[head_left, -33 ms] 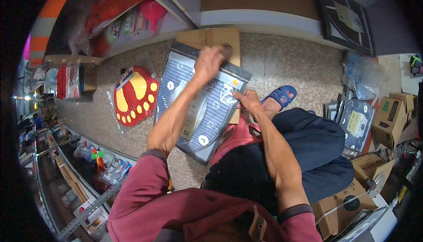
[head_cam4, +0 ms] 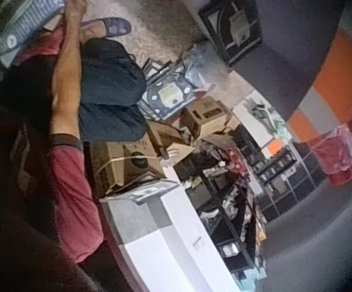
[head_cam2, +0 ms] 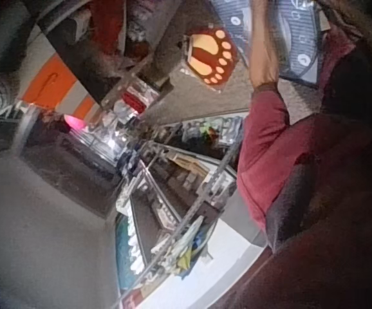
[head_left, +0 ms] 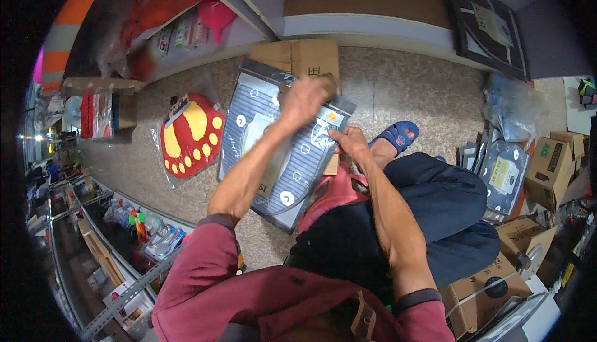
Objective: The person wipes down several plastic-wrapped packages one at a time using a brown cloth. The person picks up each package from the floor, wipes it, and then stacks it with others while seated in a storage area.
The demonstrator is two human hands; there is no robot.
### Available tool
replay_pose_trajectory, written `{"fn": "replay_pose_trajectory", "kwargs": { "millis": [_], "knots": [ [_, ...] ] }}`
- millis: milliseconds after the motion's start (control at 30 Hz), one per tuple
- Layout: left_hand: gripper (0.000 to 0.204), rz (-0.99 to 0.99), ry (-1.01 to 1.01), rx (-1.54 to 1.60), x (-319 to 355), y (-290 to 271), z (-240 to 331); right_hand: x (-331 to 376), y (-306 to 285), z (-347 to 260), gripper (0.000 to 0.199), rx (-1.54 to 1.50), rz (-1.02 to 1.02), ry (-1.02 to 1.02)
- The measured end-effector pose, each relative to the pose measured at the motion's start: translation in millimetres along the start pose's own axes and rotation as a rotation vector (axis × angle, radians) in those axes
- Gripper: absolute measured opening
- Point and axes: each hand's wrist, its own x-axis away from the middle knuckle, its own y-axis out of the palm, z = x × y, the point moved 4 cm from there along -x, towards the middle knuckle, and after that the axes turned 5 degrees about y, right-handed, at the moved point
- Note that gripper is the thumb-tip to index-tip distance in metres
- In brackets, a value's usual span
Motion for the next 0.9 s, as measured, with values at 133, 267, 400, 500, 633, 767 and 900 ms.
{"fn": "replay_pose_trajectory", "kwargs": {
  "millis": [133,267,400,500,633,767,900],
  "knots": [
    [0.047,-0.186,0.067,-0.143,37.2,38.2,77.9,-6.1,-8.9,5.1,0.036,0.082,0.048,-0.022],
    [0.055,-0.156,0.046,-0.293,37.9,31.7,44.6,9.6,10.3,-4.5,0.035,0.006,0.023,-0.011],
    [0.049,-0.006,-0.019,-0.491,35.5,-5.9,-48.9,11.6,1.6,0.9,0.02,-0.128,0.034,0.048],
    [0.044,0.045,-0.232,-0.647,61.9,-68.1,-144.8,21.4,4.3,-11.3,0.022,-0.102,0.02,0.072],
    [0.038,0.233,-0.445,-0.372,62.7,-128.3,-190.9,29.2,23.5,-26.3,0.03,-0.08,0.034,0.066],
    [0.037,-0.03,-0.209,-0.088,52.5,-34.7,-25.1,13.5,-15.3,-2.1,0.036,-0.031,0.111,0.089],
    [0.043,-0.242,-0.16,-0.144,102.1,10.3,85.2,3.0,-5.4,-1.7,0.034,-0.105,0.092,0.063]
  ]
}}
